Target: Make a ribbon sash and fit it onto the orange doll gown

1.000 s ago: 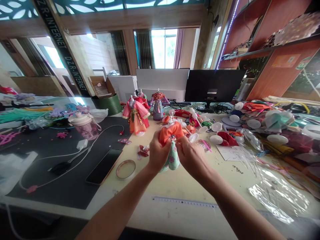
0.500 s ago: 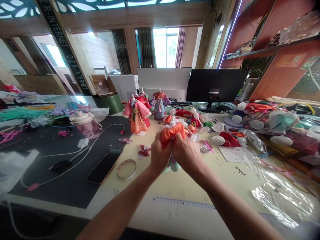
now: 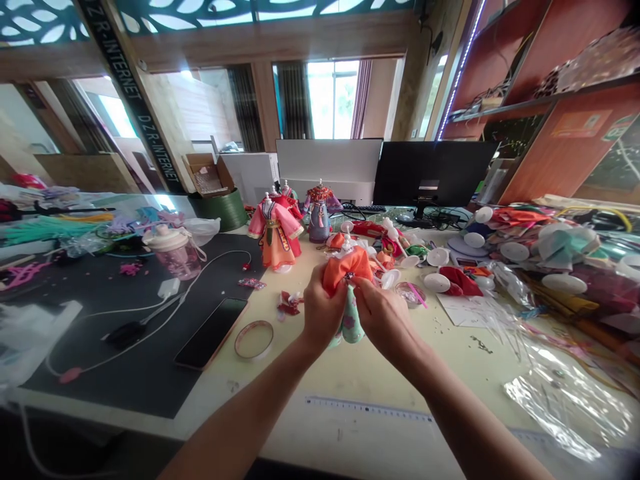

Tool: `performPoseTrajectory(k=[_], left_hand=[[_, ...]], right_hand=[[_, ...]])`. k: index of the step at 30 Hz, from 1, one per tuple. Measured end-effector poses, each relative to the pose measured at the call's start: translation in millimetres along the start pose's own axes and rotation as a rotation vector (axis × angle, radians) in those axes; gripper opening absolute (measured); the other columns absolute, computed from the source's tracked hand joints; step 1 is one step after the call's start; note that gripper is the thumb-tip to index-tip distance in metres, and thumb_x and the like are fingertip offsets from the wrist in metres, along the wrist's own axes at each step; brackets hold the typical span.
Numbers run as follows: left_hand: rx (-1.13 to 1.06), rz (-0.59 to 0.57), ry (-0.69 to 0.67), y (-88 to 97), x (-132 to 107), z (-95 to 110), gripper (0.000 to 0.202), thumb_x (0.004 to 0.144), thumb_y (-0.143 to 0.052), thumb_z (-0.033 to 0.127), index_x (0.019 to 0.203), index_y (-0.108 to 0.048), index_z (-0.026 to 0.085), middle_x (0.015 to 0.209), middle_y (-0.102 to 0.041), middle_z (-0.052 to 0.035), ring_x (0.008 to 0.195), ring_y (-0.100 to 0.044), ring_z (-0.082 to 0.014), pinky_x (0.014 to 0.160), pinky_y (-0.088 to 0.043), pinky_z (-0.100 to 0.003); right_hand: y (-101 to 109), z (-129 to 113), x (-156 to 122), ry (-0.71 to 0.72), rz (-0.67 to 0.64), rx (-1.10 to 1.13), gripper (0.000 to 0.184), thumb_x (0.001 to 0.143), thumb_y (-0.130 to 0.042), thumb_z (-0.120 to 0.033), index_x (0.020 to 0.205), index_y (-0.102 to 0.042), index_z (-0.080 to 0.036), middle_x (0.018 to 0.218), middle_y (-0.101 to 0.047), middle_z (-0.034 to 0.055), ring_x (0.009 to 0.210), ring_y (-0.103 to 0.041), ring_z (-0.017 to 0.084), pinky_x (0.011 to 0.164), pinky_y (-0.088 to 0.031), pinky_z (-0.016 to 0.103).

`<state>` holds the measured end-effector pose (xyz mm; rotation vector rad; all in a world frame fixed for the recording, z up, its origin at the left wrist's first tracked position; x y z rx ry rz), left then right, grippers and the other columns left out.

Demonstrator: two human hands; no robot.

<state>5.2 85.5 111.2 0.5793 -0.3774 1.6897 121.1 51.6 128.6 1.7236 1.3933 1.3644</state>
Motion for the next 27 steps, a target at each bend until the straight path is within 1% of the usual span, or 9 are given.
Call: performPoseTrajectory(k=[2,4,7,10,14,18,21,25,27], left_hand=[[0.029,0.015,-0.005,1.6,0.9,0.0,0.028,0.076,-0.059,0.016,0.105,-0.056,0.018,0.095,-0.065,-0.0048,0.089,-0.062,-0.0176,0.082,-0.048,-0.03],[0.046,0.015,-0.014,1.9,1.4,0.7,0.028,0.076,-0.058,0.014,0.103,-0.057,0.018,0.095,-0.065,-0.0044,0.088,-0.061,-0.0173,0.081,-0.049,-0.03],[0.047,0.01,-0.017,1.3,1.1,1.7,0.027,0.076,-0.057,0.013,0.102,-0.057,0.018,0.089,-0.064,-0.0028,0.081,-0.06,-0.0156,0.077,-0.049,-0.028],[0.019,-0.003,0.006,-0.1,0.0,0.5,0.026,0.076,-0.058,0.015,0.102,-0.057,0.017,0.086,-0.063,-0.0018,0.076,-0.059,-0.0145,0.073,-0.049,-0.027],[-0.029,-0.031,-0.003,-1.9,-2.1,-0.2,0.028,0.077,-0.059,0.017,0.104,-0.057,0.018,0.09,-0.063,-0.0017,0.079,-0.058,-0.0147,0.075,-0.047,-0.026],[-0.049,-0.067,0.009,-3.1,-4.1,-3.0,0.029,0.077,-0.06,0.017,0.106,-0.057,0.019,0.086,-0.063,0.0,0.076,-0.057,-0.0138,0.073,-0.047,-0.026],[-0.031,-0.074,0.012,-3.3,-4.3,-3.8,0.031,0.076,-0.061,0.017,0.107,-0.057,0.019,0.084,-0.063,0.0007,0.073,-0.057,-0.0134,0.071,-0.047,-0.025],[-0.033,-0.041,0.004,-2.9,-3.1,-2.9,0.03,0.077,-0.06,0.017,0.107,-0.057,0.019,0.091,-0.064,-0.0014,0.08,-0.059,-0.0148,0.076,-0.047,-0.027],[-0.033,-0.016,-0.002,-2.3,-2.7,-2.2,0.03,0.077,-0.06,0.018,0.107,-0.058,0.018,0.095,-0.065,-0.003,0.085,-0.061,-0.0163,0.079,-0.048,-0.028]], right_hand=[[1.6,0.7,-2.6,0.002,0.028,0.011,0.028,0.088,-0.036,-0.025,0.102,-0.059,-0.019,0.062,-0.062,0.002,0.05,-0.051,0.014,0.048,-0.024,0.023],[3.7,1.3,-4.5,-0.005,0.07,0.007,0.029,0.09,-0.033,-0.026,0.103,-0.058,-0.018,0.06,-0.061,0.0017,0.048,-0.05,0.014,0.048,-0.023,0.023],[5.4,0.8,-4.5,-0.018,0.133,-0.018,0.029,0.09,-0.031,-0.029,0.096,-0.056,-0.016,0.057,-0.057,0.0015,0.045,-0.044,0.013,0.047,-0.02,0.023],[4.1,-1.5,-0.8,-0.018,0.166,-0.068,0.028,0.089,-0.03,-0.03,0.087,-0.053,-0.015,0.054,-0.053,0.0006,0.041,-0.035,0.011,0.045,-0.016,0.024],[1.1,-4.7,5.3,-0.02,0.166,-0.126,0.028,0.088,-0.027,-0.03,0.081,-0.05,-0.016,0.051,-0.047,-0.0009,0.04,-0.022,0.01,0.044,-0.013,0.024],[-2.1,-7.3,10.1,-0.022,0.116,-0.16,0.026,0.087,-0.027,-0.027,0.083,-0.05,-0.016,0.05,-0.046,-0.0013,0.041,-0.017,0.01,0.044,-0.012,0.025],[-3.1,-7.7,11.4,-0.022,0.094,-0.165,0.025,0.087,-0.028,-0.025,0.085,-0.051,-0.016,0.052,-0.049,-0.0003,0.041,-0.022,0.011,0.044,-0.013,0.026],[-2.7,-6.6,7.9,0.006,0.092,-0.063,0.028,0.089,-0.028,-0.027,0.088,-0.054,-0.016,0.057,-0.057,0.0016,0.043,-0.039,0.012,0.045,-0.017,0.024],[-1.6,-5.3,3.6,0.028,0.112,-0.002,0.03,0.09,-0.029,-0.028,0.094,-0.056,-0.016,0.062,-0.062,0.003,0.046,-0.047,0.013,0.046,-0.021,0.024]])
Point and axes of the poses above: each hand's wrist, its own x-axis towards the middle knuckle, its own y-axis out of the back of the hand, z = x × y, the point moved 7 cm from there along x, towards the middle knuckle
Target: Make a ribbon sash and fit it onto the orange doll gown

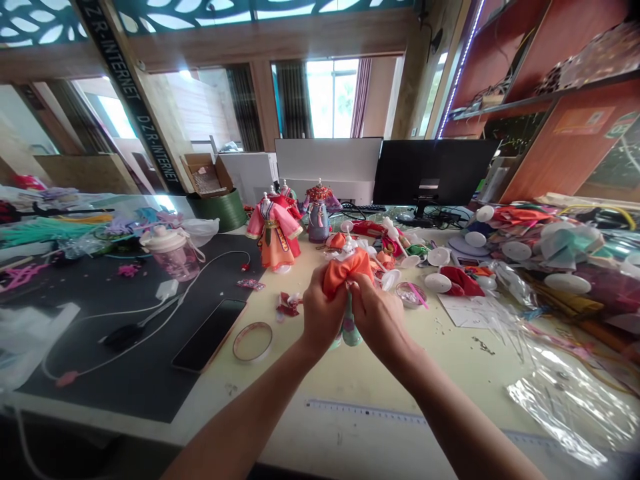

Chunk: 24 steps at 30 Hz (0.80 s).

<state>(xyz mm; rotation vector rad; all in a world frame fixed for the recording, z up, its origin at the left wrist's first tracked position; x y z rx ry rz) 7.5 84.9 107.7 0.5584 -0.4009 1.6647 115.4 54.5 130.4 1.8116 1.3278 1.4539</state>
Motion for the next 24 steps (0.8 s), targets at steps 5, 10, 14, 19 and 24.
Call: performPoseTrajectory(k=[5,10,14,19,24], left_hand=[[0.031,0.027,-0.021,1.1,0.5,2.3,0.03,0.076,-0.06,0.017,0.106,-0.058,0.018,0.099,-0.066,-0.0049,0.091,-0.062,-0.0181,0.083,-0.049,-0.031],[0.027,0.008,-0.026,-0.3,0.5,2.4,0.029,0.077,-0.059,0.017,0.106,-0.058,0.018,0.098,-0.066,-0.0047,0.089,-0.062,-0.0173,0.082,-0.049,-0.03],[0.024,0.002,-0.017,-0.6,-0.5,2.7,0.029,0.078,-0.059,0.02,0.107,-0.057,0.018,0.095,-0.066,-0.0043,0.086,-0.061,-0.0169,0.08,-0.05,-0.03],[0.03,-0.002,-0.015,0.1,-2.5,1.9,0.029,0.078,-0.061,0.021,0.107,-0.057,0.018,0.092,-0.065,-0.0036,0.083,-0.061,-0.0165,0.077,-0.05,-0.029],[0.036,-0.013,-0.018,0.2,-2.8,0.3,0.027,0.078,-0.059,0.017,0.105,-0.057,0.019,0.092,-0.065,-0.0023,0.081,-0.061,-0.0162,0.075,-0.049,-0.029]], right_hand=[[3.9,5.6,-12.6,0.029,0.073,0.045,0.034,0.089,-0.031,-0.024,0.111,-0.056,-0.015,0.064,-0.066,0.0044,0.051,-0.056,0.015,0.048,-0.028,0.024],[4.3,9.3,-14.9,-0.01,0.08,0.055,0.031,0.091,-0.031,-0.027,0.103,-0.056,-0.014,0.054,-0.059,0.0008,0.044,-0.049,0.014,0.047,-0.024,0.023],[2.3,6.7,-9.4,-0.011,0.053,0.006,0.028,0.091,-0.029,-0.029,0.092,-0.054,-0.014,0.057,-0.059,0.002,0.042,-0.043,0.012,0.046,-0.018,0.024],[-4.5,3.2,-2.3,-0.011,0.012,-0.118,0.028,0.09,-0.027,-0.027,0.085,-0.052,-0.015,0.054,-0.056,0.0019,0.04,-0.037,0.012,0.044,-0.013,0.025],[-8.2,-0.9,2.3,-0.014,-0.034,-0.171,0.025,0.088,-0.03,-0.025,0.088,-0.054,-0.015,0.057,-0.059,0.0036,0.042,-0.041,0.013,0.045,-0.012,0.026]])
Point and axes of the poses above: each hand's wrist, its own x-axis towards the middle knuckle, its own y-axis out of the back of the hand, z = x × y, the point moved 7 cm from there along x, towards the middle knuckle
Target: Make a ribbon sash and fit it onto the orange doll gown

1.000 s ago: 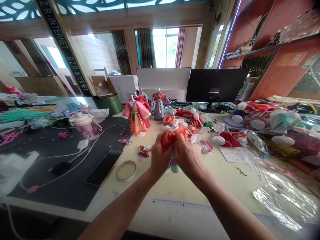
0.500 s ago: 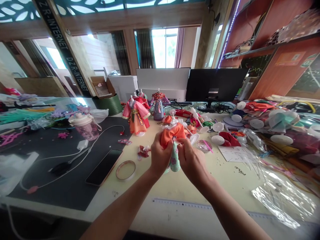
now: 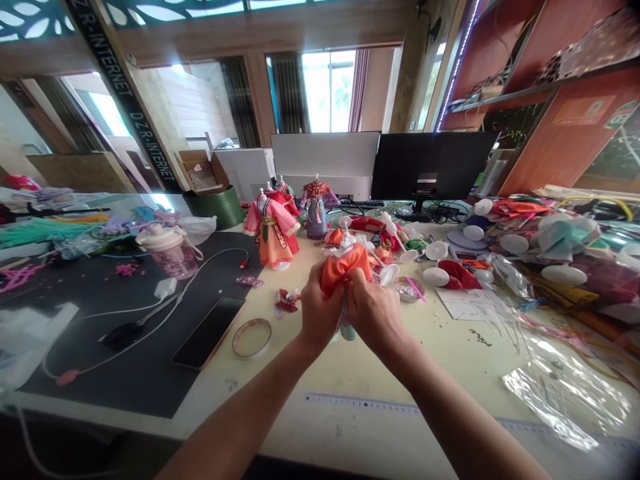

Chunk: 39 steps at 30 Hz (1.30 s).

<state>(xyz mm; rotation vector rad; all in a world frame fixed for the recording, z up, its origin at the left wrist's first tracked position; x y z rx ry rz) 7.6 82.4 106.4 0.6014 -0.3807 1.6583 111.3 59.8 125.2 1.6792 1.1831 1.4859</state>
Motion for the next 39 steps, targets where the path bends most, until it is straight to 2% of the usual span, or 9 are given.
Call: performPoseTrajectory(k=[5,10,15,23,27,31,34,39], left_hand=[[0.013,0.022,-0.002,1.9,1.7,3.2,0.025,0.077,-0.061,0.021,0.102,-0.058,0.018,0.092,-0.066,-0.0036,0.083,-0.062,-0.0177,0.076,-0.05,-0.029],[0.036,0.05,-0.021,3.3,3.0,5.7,0.026,0.077,-0.06,0.02,0.103,-0.058,0.018,0.093,-0.066,-0.0045,0.085,-0.063,-0.0179,0.078,-0.05,-0.03],[0.047,0.041,-0.02,1.9,2.7,6.3,0.026,0.076,-0.059,0.019,0.103,-0.058,0.018,0.093,-0.067,-0.004,0.085,-0.063,-0.0172,0.078,-0.05,-0.029],[0.002,0.014,0.01,0.0,2.1,4.5,0.026,0.077,-0.062,0.025,0.101,-0.059,0.017,0.089,-0.066,-0.0036,0.081,-0.063,-0.017,0.074,-0.05,-0.028],[0.015,0.024,0.028,1.3,0.9,1.4,0.027,0.077,-0.062,0.023,0.103,-0.059,0.019,0.091,-0.067,-0.0029,0.08,-0.062,-0.017,0.073,-0.049,-0.027],[0.022,0.017,0.026,1.6,0.7,0.6,0.029,0.076,-0.06,0.018,0.105,-0.058,0.019,0.09,-0.066,-0.0026,0.08,-0.062,-0.0173,0.073,-0.049,-0.028],[0.052,0.032,0.011,2.8,1.1,2.7,0.028,0.075,-0.061,0.018,0.103,-0.058,0.018,0.091,-0.066,-0.0038,0.083,-0.062,-0.018,0.076,-0.049,-0.029],[0.014,0.03,0.006,1.0,1.0,6.4,0.028,0.075,-0.061,0.021,0.103,-0.058,0.018,0.092,-0.066,-0.004,0.084,-0.062,-0.0177,0.078,-0.049,-0.029]], right_hand=[[7.4,0.3,-3.6,0.048,-0.016,0.081,0.027,0.089,-0.034,-0.025,0.097,-0.058,-0.016,0.062,-0.064,0.0033,0.046,-0.049,0.013,0.044,-0.018,0.024],[17.9,11.7,-15.4,0.042,0.056,0.166,0.031,0.089,-0.036,-0.025,0.112,-0.057,-0.018,0.062,-0.065,0.0022,0.049,-0.053,0.014,0.048,-0.026,0.023],[16.8,19.0,-17.5,-0.025,0.078,0.169,0.03,0.091,-0.033,-0.028,0.105,-0.056,-0.015,0.056,-0.06,0.0003,0.045,-0.049,0.013,0.047,-0.023,0.023],[7.5,8.5,-6.3,0.007,0.049,0.114,0.026,0.089,-0.029,-0.027,0.089,-0.052,-0.016,0.054,-0.052,-0.0009,0.04,-0.035,0.012,0.044,-0.016,0.025],[2.5,1.9,-1.5,0.013,0.009,0.04,0.025,0.087,-0.028,-0.025,0.086,-0.052,-0.016,0.052,-0.051,0.0001,0.04,-0.032,0.012,0.045,-0.014,0.026],[1.9,0.8,1.8,-0.009,-0.037,0.018,0.026,0.086,-0.032,-0.025,0.09,-0.055,-0.016,0.055,-0.056,0.0026,0.042,-0.037,0.013,0.046,-0.014,0.026],[5.6,3.1,0.3,0.008,-0.043,0.092,0.028,0.087,-0.032,-0.026,0.093,-0.058,-0.016,0.058,-0.06,0.0029,0.045,-0.043,0.013,0.046,-0.016,0.025],[14.2,9.6,-10.6,0.027,0.04,0.188,0.031,0.088,-0.034,-0.025,0.101,-0.061,-0.017,0.061,-0.063,0.003,0.048,-0.05,0.013,0.047,-0.02,0.024]])
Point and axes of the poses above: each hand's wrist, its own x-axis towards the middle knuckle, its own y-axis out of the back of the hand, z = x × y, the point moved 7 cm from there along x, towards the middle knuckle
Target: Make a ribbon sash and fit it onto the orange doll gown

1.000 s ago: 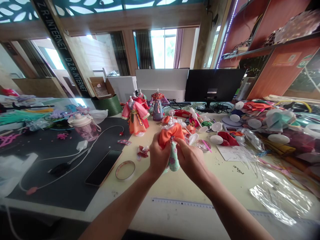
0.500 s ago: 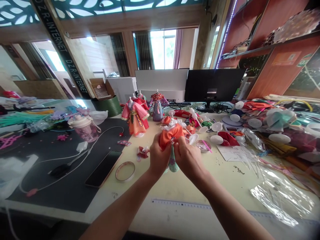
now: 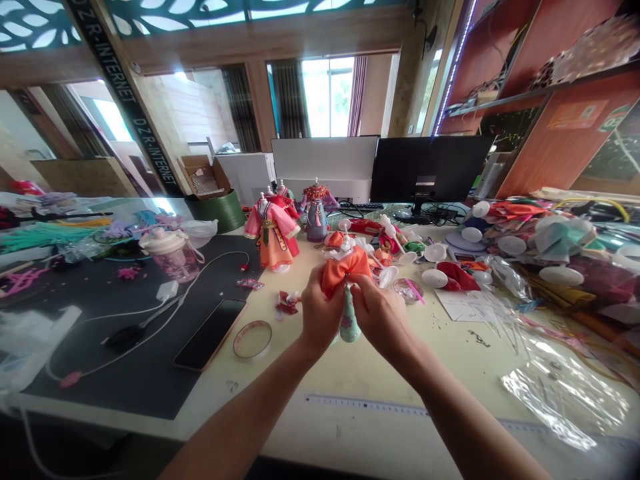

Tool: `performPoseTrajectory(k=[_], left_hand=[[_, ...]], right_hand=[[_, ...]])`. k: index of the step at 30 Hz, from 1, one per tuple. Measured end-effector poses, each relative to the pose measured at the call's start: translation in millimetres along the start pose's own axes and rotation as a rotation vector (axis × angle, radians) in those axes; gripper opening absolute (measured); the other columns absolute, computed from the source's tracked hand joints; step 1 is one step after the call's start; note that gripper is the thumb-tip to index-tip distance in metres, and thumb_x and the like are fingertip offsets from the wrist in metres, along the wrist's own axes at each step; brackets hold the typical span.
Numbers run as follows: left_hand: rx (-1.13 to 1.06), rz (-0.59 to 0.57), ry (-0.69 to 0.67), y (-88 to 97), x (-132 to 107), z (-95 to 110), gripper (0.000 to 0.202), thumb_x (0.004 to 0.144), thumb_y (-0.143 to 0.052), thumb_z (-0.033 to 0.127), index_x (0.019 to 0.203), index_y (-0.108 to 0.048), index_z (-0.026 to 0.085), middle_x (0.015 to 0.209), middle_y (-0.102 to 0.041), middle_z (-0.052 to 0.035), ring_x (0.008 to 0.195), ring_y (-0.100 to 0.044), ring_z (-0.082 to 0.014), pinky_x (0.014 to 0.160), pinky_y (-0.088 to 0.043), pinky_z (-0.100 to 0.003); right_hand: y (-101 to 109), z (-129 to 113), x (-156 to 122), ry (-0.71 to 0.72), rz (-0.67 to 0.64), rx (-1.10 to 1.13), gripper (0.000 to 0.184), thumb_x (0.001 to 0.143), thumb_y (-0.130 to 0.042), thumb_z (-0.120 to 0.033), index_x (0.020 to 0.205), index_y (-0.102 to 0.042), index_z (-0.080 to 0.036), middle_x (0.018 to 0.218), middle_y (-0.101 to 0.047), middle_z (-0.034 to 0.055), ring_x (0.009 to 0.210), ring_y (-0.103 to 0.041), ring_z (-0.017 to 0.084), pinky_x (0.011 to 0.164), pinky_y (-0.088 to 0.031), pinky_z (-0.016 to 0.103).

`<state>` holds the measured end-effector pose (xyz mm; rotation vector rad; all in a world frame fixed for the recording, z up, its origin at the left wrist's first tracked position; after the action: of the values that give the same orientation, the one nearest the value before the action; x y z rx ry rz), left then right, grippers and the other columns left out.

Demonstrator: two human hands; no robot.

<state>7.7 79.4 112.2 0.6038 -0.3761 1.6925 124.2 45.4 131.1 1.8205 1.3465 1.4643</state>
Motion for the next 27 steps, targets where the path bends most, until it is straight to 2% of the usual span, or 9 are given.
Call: performPoseTrajectory(k=[6,13,18,21,24,27], left_hand=[[0.053,0.036,-0.004,1.7,0.7,3.0,0.025,0.076,-0.058,0.017,0.101,-0.059,0.017,0.091,-0.067,-0.0039,0.084,-0.063,-0.0174,0.078,-0.048,-0.028],[-0.004,-0.01,0.017,-2.6,-3.6,-1.8,0.027,0.077,-0.061,0.021,0.104,-0.059,0.017,0.088,-0.065,-0.0023,0.077,-0.06,-0.0152,0.071,-0.048,-0.026],[0.004,-0.017,0.007,-1.8,-3.0,-1.6,0.026,0.077,-0.06,0.018,0.103,-0.058,0.017,0.088,-0.065,-0.0018,0.076,-0.06,-0.0148,0.073,-0.048,-0.026],[0.066,0.036,0.007,3.5,0.4,-1.4,0.027,0.076,-0.061,0.019,0.103,-0.058,0.017,0.09,-0.066,-0.0034,0.082,-0.062,-0.0171,0.076,-0.049,-0.028],[0.113,0.07,0.007,6.0,2.4,-2.4,0.028,0.077,-0.06,0.02,0.105,-0.058,0.018,0.096,-0.066,-0.0054,0.09,-0.062,-0.0191,0.082,-0.049,-0.031],[0.116,0.062,-0.007,2.5,1.4,-2.2,0.028,0.078,-0.058,0.018,0.106,-0.057,0.018,0.099,-0.066,-0.0055,0.092,-0.062,-0.0189,0.084,-0.049,-0.031]], right_hand=[[2.3,-1.7,-6.0,0.007,0.072,-0.051,0.032,0.09,-0.032,-0.026,0.104,-0.059,-0.015,0.058,-0.063,0.0034,0.045,-0.05,0.014,0.047,-0.019,0.025],[-10.4,0.2,4.8,-0.061,0.004,-0.133,0.026,0.089,-0.03,-0.028,0.087,-0.053,-0.016,0.056,-0.059,0.0028,0.042,-0.046,0.015,0.044,-0.015,0.026],[-11.2,-2.8,10.0,-0.029,-0.029,-0.148,0.027,0.088,-0.03,-0.025,0.088,-0.055,-0.015,0.056,-0.06,0.0045,0.043,-0.048,0.017,0.043,-0.015,0.027],[-6.9,-3.0,4.5,0.038,-0.032,-0.053,0.029,0.087,-0.034,-0.024,0.1,-0.059,-0.016,0.059,-0.064,0.0041,0.045,-0.053,0.017,0.043,-0.02,0.026],[0.3,4.4,-6.5,0.065,0.021,0.092,0.037,0.086,-0.038,-0.02,0.117,-0.058,-0.019,0.061,-0.066,0.0015,0.047,-0.057,0.015,0.045,-0.03,0.024],[6.2,14.8,-14.6,0.039,0.127,0.25,0.037,0.087,-0.037,-0.018,0.115,-0.06,-0.021,0.067,-0.068,0.0014,0.055,-0.061,0.014,0.051,-0.041,0.023]])
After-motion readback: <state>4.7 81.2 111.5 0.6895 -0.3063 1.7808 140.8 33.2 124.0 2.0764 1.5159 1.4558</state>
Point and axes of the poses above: each hand's wrist, its own x-axis towards the middle knuckle, its own y-axis out of the back of the hand, z = x × y, the point moved 7 cm from there along x, towards the middle knuckle
